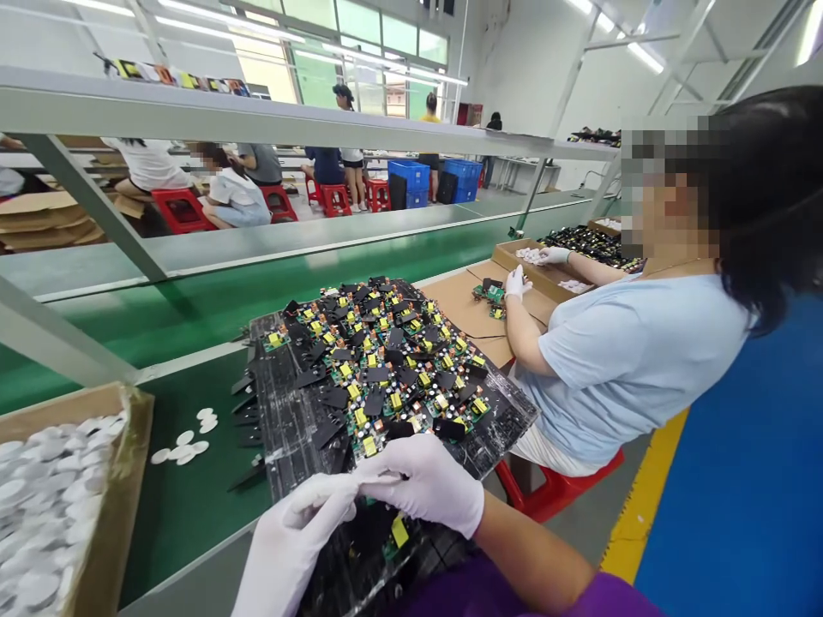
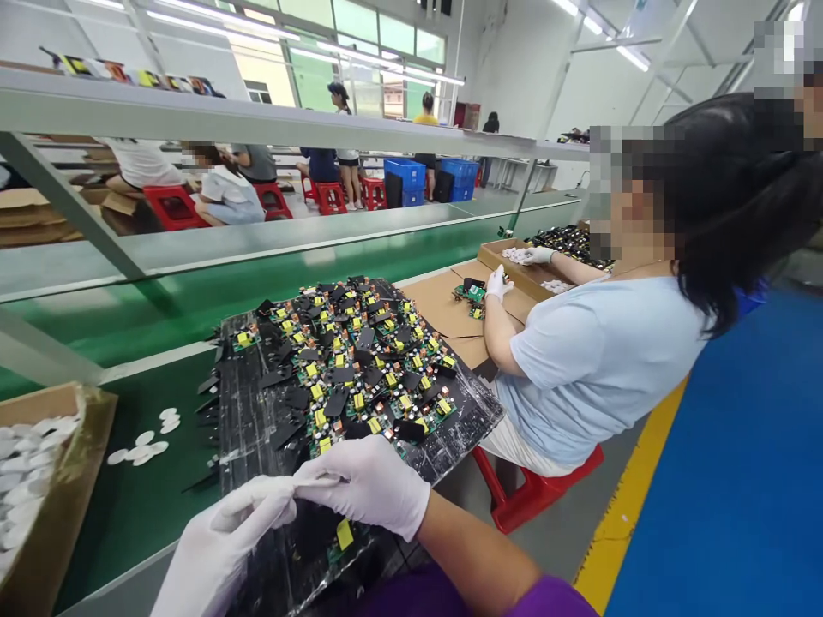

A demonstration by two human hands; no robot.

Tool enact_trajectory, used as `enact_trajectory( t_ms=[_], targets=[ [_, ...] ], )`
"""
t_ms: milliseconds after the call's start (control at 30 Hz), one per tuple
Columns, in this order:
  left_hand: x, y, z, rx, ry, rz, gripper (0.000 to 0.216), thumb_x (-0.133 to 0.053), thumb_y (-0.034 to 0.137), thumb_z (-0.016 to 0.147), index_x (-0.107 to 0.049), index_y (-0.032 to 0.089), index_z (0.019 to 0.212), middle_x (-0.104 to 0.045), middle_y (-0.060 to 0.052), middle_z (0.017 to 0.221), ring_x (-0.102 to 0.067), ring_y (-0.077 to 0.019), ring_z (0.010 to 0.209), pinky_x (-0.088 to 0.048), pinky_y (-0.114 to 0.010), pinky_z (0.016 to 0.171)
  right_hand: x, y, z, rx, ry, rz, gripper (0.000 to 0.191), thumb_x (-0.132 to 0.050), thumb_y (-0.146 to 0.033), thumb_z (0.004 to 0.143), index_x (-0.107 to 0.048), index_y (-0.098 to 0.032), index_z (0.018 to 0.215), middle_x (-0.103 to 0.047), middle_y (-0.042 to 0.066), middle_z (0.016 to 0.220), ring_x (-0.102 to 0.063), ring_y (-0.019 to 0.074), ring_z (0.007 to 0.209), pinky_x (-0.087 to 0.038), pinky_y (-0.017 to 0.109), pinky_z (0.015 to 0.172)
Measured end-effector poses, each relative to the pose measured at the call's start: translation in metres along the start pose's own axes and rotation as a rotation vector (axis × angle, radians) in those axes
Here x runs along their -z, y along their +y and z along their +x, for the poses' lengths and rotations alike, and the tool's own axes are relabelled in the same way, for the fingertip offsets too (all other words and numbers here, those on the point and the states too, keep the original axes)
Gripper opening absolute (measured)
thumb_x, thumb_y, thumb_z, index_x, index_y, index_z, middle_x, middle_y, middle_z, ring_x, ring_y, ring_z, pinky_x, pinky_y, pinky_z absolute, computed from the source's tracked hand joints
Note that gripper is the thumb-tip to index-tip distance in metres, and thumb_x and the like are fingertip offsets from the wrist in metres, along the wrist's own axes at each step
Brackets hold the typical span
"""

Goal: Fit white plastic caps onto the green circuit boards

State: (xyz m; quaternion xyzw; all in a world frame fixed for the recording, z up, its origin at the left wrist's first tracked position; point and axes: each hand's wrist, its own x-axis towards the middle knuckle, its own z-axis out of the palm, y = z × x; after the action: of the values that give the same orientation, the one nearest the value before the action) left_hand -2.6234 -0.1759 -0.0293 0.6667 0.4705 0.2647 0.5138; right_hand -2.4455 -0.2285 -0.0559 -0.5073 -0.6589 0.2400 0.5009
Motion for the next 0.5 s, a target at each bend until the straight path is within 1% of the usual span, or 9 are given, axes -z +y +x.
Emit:
enact_trajectory(
  t_ms=[33, 133, 267, 300, 367, 433, 500],
  targets=[
    [0.0009, -0.0001, 0.0004, 0.001, 0.01, 0.011, 0.044, -0.077, 0.062, 0.063, -0.072, 0.018, 0.064, -0.069, -0.005, 0.071, -0.061, -0.022, 0.069, -0.052, -0.027, 0.066, -0.0006, 0.0025, -0.0001, 0.007, 0.013, 0.011, 0.028, -0.062, -0.043, 0.092, -0.078, -0.02, 0.093, -0.077, 0.003, 0.083, -0.069, 0.0129, 0.07, -0.051, 0.021, 0.069],
    [0.0037, -0.0003, 0.0014, 0.018, 0.003, 0.03, 0.043, -0.077, 0.061, 0.065, -0.076, 0.02, 0.076, -0.072, -0.005, 0.08, -0.064, -0.0236, 0.077, -0.053, -0.028, 0.073, -0.0007, 0.0072, 0.0005, 0.033, 0.046, 0.057, 0.033, -0.06, -0.046, 0.093, -0.078, -0.018, 0.091, -0.078, 0.004, 0.082, -0.07, 0.0135, 0.07, -0.052, 0.021, 0.069],
    [0.0039, -0.0019, 0.0024, 0.039, 0.005, 0.029, 0.043, -0.077, 0.061, 0.066, -0.077, 0.021, 0.082, -0.074, -0.005, 0.089, -0.067, -0.0249, 0.085, -0.054, -0.028, 0.08, 0.0015, 0.0063, 0.0018, 0.031, 0.081, 0.073, 0.031, -0.063, -0.045, 0.091, -0.079, -0.018, 0.089, -0.077, 0.004, 0.08, -0.07, 0.0131, 0.069, -0.051, 0.02, 0.068],
    [0.0031, -0.0025, 0.0027, 0.036, 0.008, 0.027, 0.044, -0.077, 0.061, 0.066, -0.077, 0.021, 0.084, -0.075, -0.005, 0.093, -0.067, -0.0255, 0.087, -0.054, -0.028, 0.082, 0.0024, 0.0052, 0.002, 0.023, 0.074, 0.064, 0.031, -0.062, -0.044, 0.091, -0.079, -0.018, 0.09, -0.077, 0.004, 0.08, -0.069, 0.0129, 0.07, -0.051, 0.02, 0.068],
    [0.001, -0.0036, 0.0034, 0.019, -0.006, 0.037, 0.043, -0.075, 0.061, 0.069, -0.078, 0.022, 0.087, -0.075, -0.006, 0.099, -0.067, -0.0269, 0.093, -0.053, -0.03, 0.087, 0.004, 0.0032, 0.0022, 0.012, 0.054, 0.03, 0.03, -0.064, -0.044, 0.09, -0.077, -0.018, 0.099, -0.076, 0.004, 0.083, -0.068, 0.0131, 0.071, -0.051, 0.02, 0.07],
    [-0.0009, -0.005, 0.0045, -0.013, -0.035, 0.06, 0.04, -0.072, 0.06, 0.073, -0.079, 0.023, 0.087, -0.075, -0.005, 0.1, -0.066, -0.0274, 0.096, -0.052, -0.031, 0.09, 0.0046, 0.0024, 0.0023, 0.027, 0.037, -0.012, 0.035, -0.07, -0.045, 0.085, -0.074, -0.018, 0.108, -0.075, 0.005, 0.088, -0.068, 0.0141, 0.075, -0.051, 0.021, 0.073],
    [-0.0017, -0.0068, 0.0056, -0.036, -0.052, 0.078, 0.038, -0.072, 0.059, 0.073, -0.079, 0.023, 0.085, -0.075, -0.005, 0.097, -0.066, -0.0267, 0.093, -0.052, -0.03, 0.087, 0.0041, 0.003, 0.0022, 0.068, 0.03, -0.031, 0.034, -0.071, -0.043, 0.085, -0.073, -0.018, 0.108, -0.075, 0.005, 0.09, -0.068, 0.0146, 0.078, -0.051, 0.022, 0.075]
  ],
)
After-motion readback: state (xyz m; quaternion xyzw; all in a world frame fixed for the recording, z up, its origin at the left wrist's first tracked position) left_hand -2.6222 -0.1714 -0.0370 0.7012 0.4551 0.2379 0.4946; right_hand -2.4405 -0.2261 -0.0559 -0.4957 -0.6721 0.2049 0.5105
